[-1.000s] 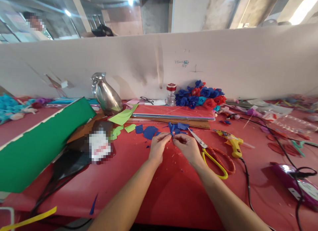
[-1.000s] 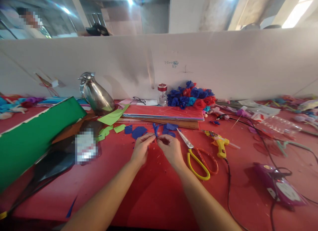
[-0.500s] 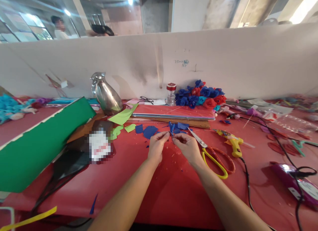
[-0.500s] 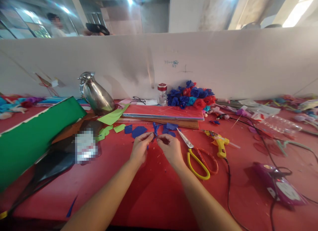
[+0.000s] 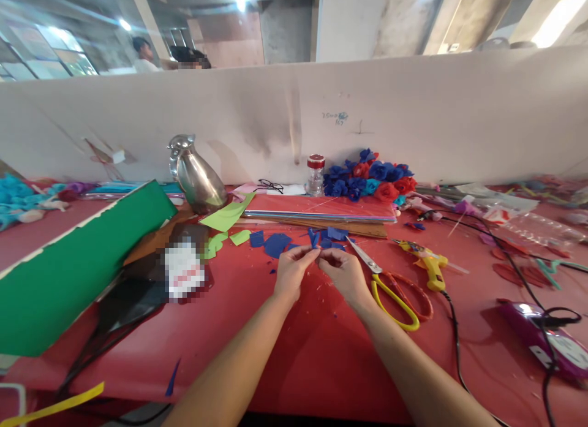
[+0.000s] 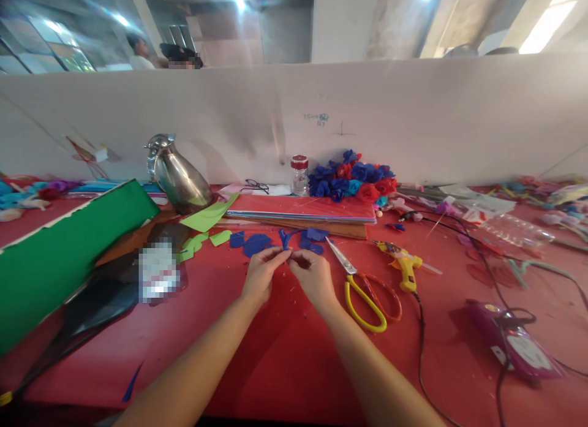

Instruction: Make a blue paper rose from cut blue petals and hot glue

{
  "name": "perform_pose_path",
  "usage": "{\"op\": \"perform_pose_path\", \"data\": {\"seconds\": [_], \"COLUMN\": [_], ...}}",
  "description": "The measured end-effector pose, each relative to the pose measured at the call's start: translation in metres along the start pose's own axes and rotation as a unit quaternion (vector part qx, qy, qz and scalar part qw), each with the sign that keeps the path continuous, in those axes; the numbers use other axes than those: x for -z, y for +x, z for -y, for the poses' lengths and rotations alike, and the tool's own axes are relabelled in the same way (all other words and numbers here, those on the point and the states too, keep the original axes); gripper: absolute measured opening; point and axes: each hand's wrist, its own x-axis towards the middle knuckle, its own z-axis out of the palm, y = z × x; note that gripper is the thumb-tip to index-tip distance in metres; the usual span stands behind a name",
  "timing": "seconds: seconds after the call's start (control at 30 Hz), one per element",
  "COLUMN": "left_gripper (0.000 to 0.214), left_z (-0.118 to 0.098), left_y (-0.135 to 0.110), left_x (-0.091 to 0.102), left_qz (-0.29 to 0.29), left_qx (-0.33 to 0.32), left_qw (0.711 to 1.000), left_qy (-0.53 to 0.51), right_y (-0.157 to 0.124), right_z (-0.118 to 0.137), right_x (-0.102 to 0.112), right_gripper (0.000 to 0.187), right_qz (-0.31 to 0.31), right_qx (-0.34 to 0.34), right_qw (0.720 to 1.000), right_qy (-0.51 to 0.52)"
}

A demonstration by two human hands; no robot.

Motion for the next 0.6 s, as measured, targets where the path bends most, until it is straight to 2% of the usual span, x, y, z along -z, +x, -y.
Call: {"op": "perform_pose_path", "data": {"seconds": [0.37, 0.5, 0.6], "left_gripper": [0.019, 0.021, 0.019], "left_z": [0.0055, 0.0047, 0.0033], "left_y": [0.0015, 0.0000, 0.0005], "left_x": [0.0009, 0.0009, 0.0031], "left_qz": [0.017, -0.006, -0.027], "left_qx": [-0.004, -0.021, -0.050], "left_qw": [1.000, 0.999, 0.994], "left_qy": [0.013, 0.050, 0.093], "right_y": [0.0000, 0.0005, 0.0010], "right_z": [-0.0018, -0.0002, 0.0056], "right_x": [-0.0014, -0.0011, 0.0021], "right_gripper": [0.014, 0.015, 0.014], "right_qz": [0.002, -0.004, -0.032], "right_qx": [-0.009, -0.015, -0.013], "right_qw": [1.000, 0.999, 0.998], "right_qy": [0.018, 0.032, 0.049]}}
